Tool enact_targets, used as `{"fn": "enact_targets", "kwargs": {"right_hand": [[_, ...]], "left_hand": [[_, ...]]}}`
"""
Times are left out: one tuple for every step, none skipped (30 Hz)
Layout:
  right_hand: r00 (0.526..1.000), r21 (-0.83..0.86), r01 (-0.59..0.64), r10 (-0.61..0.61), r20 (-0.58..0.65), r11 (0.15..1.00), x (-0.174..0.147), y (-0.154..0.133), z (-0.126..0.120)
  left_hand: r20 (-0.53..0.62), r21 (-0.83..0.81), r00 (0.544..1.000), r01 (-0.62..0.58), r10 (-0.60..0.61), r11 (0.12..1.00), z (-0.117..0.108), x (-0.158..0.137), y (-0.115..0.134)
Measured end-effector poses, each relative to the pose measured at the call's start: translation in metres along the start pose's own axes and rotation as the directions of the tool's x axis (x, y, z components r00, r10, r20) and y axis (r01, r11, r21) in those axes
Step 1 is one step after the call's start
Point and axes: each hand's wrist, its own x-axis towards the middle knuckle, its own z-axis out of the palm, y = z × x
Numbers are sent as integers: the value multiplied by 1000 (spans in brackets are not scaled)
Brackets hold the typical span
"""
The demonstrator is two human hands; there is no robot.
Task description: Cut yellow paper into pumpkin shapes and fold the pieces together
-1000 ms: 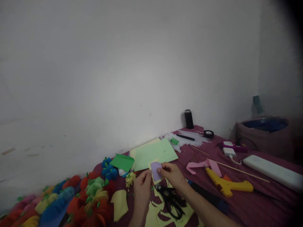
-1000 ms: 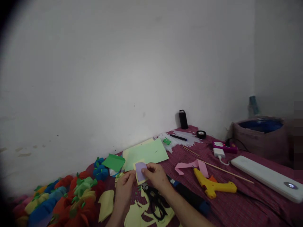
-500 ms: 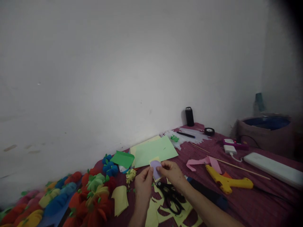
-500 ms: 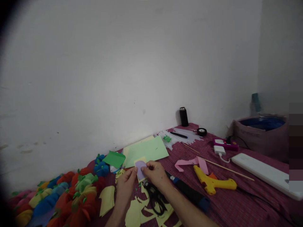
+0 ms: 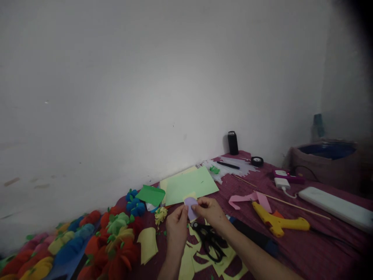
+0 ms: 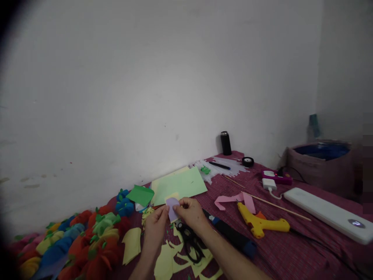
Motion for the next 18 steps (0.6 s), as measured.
{"fn": "enact_targets", "kwargs": {"right_hand": [[1000, -5, 1, -1, 3, 1000, 0, 0, 0], [1000, -12, 4, -4, 4, 1000, 0, 0, -1], [1000, -19, 7, -7, 3, 1000, 0, -1, -1], [1000, -25, 11, -11, -1, 1000, 0, 0, -1], [1000, -30, 13, -13, -4, 999, 0, 0, -2], [1000, -36, 14, -14, -6, 999, 0, 0, -2], [1000, -35, 13, -13, -5, 999, 0, 1, -2], [1000, -29, 11, -11, 0, 1000, 0, 2, -1], [1000, -21, 9, -9, 10, 1000, 0, 2, -1], [1000, -8, 9, -9, 15, 1000, 0, 3, -1], [1000, 17, 9, -9, 13, 1000, 0, 3, 0], [1000, 57, 4, -4, 4, 998, 1, 3, 0], [1000, 113, -8, 9, -8, 994, 1, 2, 0], [999, 180, -25, 28, -17, 983, 1, 0, 0], [999, 252, -47, 52, -13, 966, 2, -2, 0], [997, 316, -73, 75, 4, 946, 2, -4, 0], [995, 359, -98, 93, 32, 928, 1, -6, 0], [993, 384, -117, 102, 59, 916, 1, -8, -1]], "left_hand": [[0, 8, 1000, -6, 6, 1000, 0, 0, 0], [3, 23, 1000, -9, 9, 1000, 0, 0, 1], [7, 39, 1000, -11, 11, 999, -1, 0, 1], [7, 56, 1000, -15, 14, 998, -1, 0, 1], [9, 73, 1000, -17, 17, 997, -1, 0, 2], [7, 86, 1000, -20, 19, 996, -2, -1, 2], [5, 93, 1000, -22, 22, 995, -2, -1, 2], [0, 95, 1000, -23, 23, 995, -2, -1, 2], [-6, 92, 1000, -23, 24, 996, -2, -1, 2], [-10, 81, 1000, -22, 22, 996, -2, -1, 3], [-12, 65, 1000, -20, 21, 998, -1, -2, 3], [-13, 46, 1000, -20, 20, 999, -1, -2, 4], [-13, 30, 1000, -18, 18, 999, -1, -2, 5], [-5, 13, 1000, -14, 14, 1000, -1, -2, 5], [7, -3, 1000, -7, 7, 1000, -1, -2, 5], [24, -15, 1000, 4, -3, 1000, 0, -3, 5], [41, -24, 999, 14, -13, 1000, 0, -3, 5], [59, -33, 998, 22, -20, 999, 1, -3, 5]]}}
